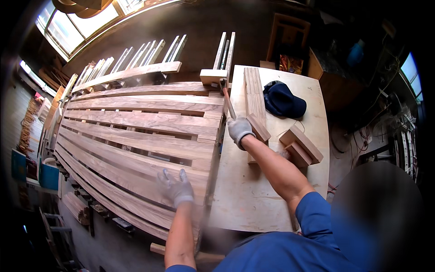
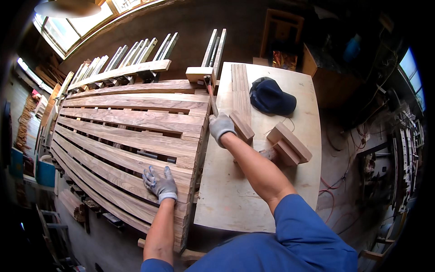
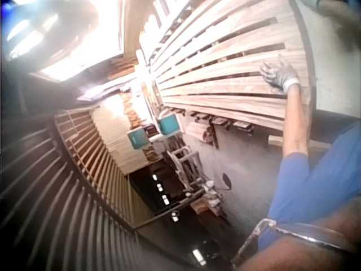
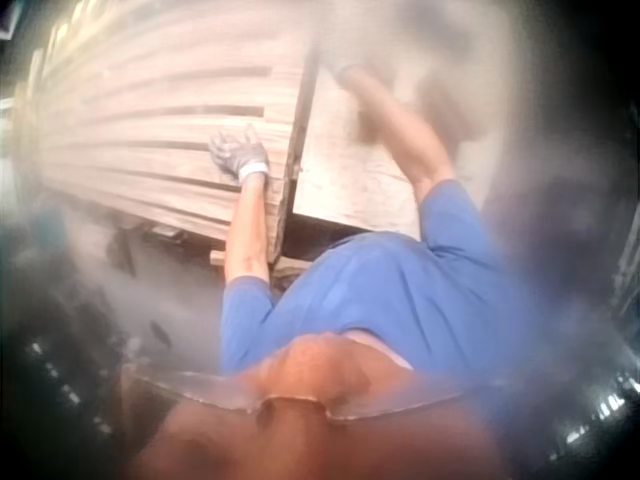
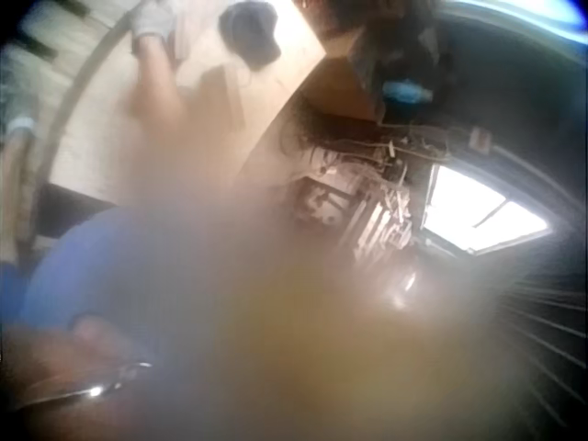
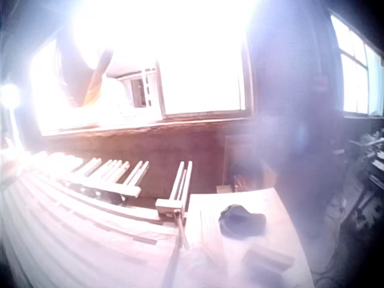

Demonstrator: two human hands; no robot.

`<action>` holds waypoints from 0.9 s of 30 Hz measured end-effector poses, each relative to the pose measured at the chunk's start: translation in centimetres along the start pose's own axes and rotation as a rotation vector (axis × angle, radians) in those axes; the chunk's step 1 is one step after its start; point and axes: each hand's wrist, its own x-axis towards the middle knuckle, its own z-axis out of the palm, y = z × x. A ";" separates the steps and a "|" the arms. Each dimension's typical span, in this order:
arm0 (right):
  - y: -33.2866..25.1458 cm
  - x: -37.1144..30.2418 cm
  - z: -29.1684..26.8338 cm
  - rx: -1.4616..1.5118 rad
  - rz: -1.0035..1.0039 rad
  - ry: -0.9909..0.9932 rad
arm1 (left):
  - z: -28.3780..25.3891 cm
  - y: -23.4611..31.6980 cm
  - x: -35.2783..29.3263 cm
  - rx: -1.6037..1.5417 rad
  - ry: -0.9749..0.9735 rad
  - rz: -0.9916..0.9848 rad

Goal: The person assembles a large wooden slatted structure by placing long planks into a jig. They use a wooden mallet to tap the planks into alignment and secure them with clamps. The person also uses a hammer to drive nails into the structure at various points.

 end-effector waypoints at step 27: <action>21.4 -26.0 -3.6 -0.006 -0.132 -0.224 | -6.3 -7.4 -1.0 -0.396 -0.406 0.142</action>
